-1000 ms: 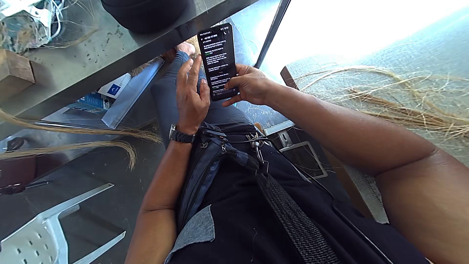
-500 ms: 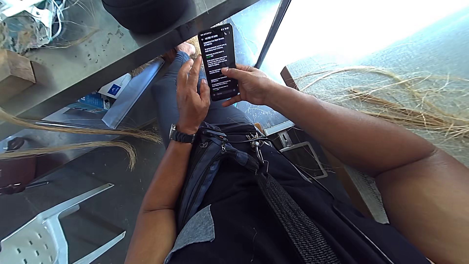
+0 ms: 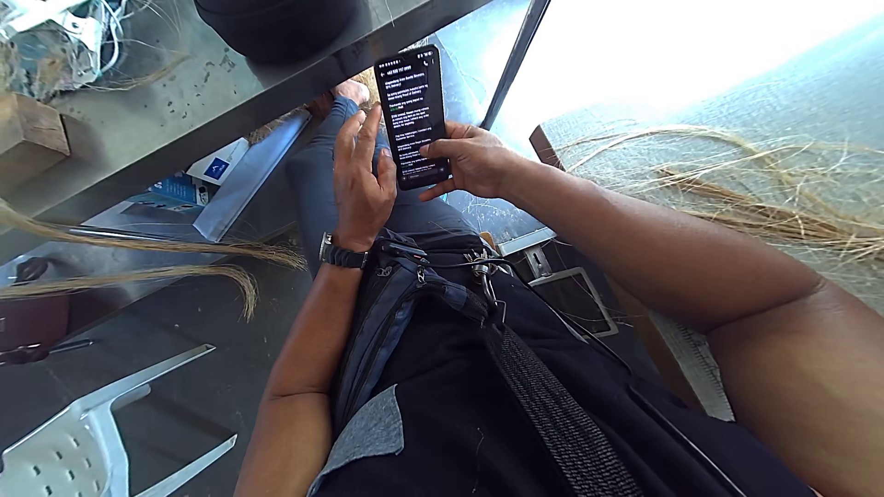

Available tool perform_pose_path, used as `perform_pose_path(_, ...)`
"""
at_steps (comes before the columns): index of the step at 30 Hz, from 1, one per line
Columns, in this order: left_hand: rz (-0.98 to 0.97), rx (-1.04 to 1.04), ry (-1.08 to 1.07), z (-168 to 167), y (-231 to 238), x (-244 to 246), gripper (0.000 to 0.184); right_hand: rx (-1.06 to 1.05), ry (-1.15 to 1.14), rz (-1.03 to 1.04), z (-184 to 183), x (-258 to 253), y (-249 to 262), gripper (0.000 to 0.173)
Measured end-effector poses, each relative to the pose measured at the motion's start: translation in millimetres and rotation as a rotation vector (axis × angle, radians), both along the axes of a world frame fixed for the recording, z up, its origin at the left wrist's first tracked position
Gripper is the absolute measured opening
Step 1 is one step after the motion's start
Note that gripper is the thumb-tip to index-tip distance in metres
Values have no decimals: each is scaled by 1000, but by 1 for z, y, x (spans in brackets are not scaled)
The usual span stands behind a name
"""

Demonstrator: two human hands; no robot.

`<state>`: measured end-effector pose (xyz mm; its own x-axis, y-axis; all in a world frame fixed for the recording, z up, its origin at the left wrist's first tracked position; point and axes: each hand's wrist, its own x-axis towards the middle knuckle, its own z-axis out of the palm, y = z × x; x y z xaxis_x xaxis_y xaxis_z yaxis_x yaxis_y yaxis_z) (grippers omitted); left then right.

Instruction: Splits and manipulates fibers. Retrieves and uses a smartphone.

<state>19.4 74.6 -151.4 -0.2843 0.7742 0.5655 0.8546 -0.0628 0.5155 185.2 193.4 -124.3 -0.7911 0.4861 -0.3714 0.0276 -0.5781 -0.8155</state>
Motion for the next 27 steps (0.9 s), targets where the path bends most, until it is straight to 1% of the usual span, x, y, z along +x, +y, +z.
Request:
perform_pose_path(18, -1, -4, -3, -1, 0, 0, 48, 10, 0, 6, 0, 1, 0, 28)
perform_pose_path(21, 5, 2, 1, -2, 0, 0, 49, 10, -1, 8, 0, 1, 0, 37)
perform_pose_path(23, -3, 8, 1, -3, 0, 0, 49, 13, 8, 18, -1, 1, 1, 39)
perform_pose_path(27, 2, -1, -8, -2, -1, 0, 48, 16, 3, 15, 0, 1, 1, 34)
